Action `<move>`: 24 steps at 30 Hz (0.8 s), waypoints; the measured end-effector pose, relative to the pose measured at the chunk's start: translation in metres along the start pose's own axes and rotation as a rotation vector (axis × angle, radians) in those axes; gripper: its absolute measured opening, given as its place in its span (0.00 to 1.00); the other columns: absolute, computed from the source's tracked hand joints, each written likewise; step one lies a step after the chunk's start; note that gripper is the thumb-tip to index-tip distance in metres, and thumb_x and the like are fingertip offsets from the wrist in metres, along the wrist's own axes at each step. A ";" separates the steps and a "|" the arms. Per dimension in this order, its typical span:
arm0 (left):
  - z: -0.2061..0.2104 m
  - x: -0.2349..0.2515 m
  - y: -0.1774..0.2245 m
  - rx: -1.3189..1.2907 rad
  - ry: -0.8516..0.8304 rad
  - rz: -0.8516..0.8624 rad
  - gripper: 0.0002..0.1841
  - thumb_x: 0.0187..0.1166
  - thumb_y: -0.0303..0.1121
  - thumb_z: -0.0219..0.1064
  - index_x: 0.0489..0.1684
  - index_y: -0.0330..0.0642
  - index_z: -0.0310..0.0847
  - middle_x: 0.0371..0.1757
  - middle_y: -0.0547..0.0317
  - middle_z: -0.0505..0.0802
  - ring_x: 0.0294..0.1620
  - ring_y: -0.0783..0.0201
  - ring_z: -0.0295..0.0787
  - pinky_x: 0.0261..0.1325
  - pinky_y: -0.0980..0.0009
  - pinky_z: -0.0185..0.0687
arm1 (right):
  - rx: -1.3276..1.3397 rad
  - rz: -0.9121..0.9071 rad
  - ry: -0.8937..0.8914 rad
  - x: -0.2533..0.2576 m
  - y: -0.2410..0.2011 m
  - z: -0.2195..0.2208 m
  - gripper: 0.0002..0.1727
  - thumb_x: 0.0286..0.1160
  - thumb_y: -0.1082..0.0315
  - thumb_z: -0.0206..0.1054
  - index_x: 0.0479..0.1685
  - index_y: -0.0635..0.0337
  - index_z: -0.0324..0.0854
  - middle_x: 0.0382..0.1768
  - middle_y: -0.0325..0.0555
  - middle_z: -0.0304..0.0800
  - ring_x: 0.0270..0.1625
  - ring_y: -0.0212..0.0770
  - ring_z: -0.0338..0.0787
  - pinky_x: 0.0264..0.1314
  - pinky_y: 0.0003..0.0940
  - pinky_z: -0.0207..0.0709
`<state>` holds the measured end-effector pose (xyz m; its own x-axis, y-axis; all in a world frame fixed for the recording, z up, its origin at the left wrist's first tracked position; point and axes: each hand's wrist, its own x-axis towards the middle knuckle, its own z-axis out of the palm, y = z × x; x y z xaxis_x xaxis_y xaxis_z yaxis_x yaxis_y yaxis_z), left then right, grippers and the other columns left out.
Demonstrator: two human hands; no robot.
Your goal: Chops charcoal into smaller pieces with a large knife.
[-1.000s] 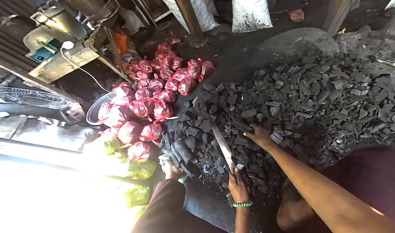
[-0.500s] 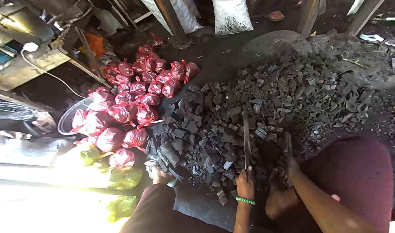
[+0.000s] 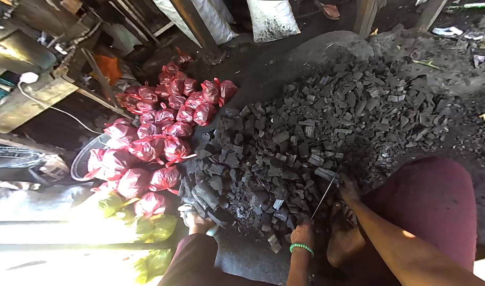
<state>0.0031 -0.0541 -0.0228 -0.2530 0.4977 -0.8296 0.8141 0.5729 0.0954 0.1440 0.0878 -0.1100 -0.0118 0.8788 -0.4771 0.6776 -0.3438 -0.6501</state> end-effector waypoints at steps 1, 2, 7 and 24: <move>0.004 0.003 0.001 0.041 -0.037 -0.028 0.26 0.92 0.39 0.52 0.88 0.44 0.64 0.74 0.37 0.85 0.72 0.37 0.84 0.69 0.40 0.78 | -0.022 0.016 -0.017 -0.001 -0.003 -0.001 0.29 0.86 0.72 0.62 0.87 0.60 0.66 0.86 0.70 0.62 0.87 0.67 0.66 0.88 0.57 0.60; 0.006 0.004 0.003 0.054 -0.049 -0.035 0.26 0.92 0.37 0.53 0.87 0.43 0.64 0.74 0.38 0.84 0.72 0.38 0.84 0.69 0.41 0.78 | -0.033 0.026 -0.027 -0.001 -0.005 -0.001 0.30 0.87 0.71 0.62 0.89 0.59 0.65 0.86 0.70 0.62 0.87 0.66 0.65 0.89 0.56 0.59; -0.023 -0.027 0.021 -0.194 0.236 0.159 0.24 0.95 0.41 0.47 0.76 0.34 0.75 0.60 0.34 0.91 0.64 0.37 0.89 0.69 0.43 0.79 | 0.009 0.009 -0.007 -0.002 -0.004 -0.001 0.31 0.86 0.74 0.62 0.89 0.62 0.64 0.87 0.73 0.59 0.88 0.69 0.63 0.89 0.57 0.58; -0.023 -0.002 0.019 0.013 -0.023 -0.024 0.24 0.92 0.39 0.52 0.83 0.39 0.69 0.71 0.36 0.86 0.71 0.38 0.84 0.70 0.41 0.78 | -0.003 0.062 -0.049 -0.003 -0.007 -0.001 0.29 0.85 0.75 0.61 0.86 0.62 0.68 0.88 0.70 0.58 0.90 0.66 0.60 0.90 0.54 0.57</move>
<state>0.0067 -0.0294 -0.0062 -0.2604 0.4690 -0.8440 0.8150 0.5754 0.0683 0.1398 0.0877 -0.1038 -0.0060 0.8384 -0.5451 0.6806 -0.3959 -0.6165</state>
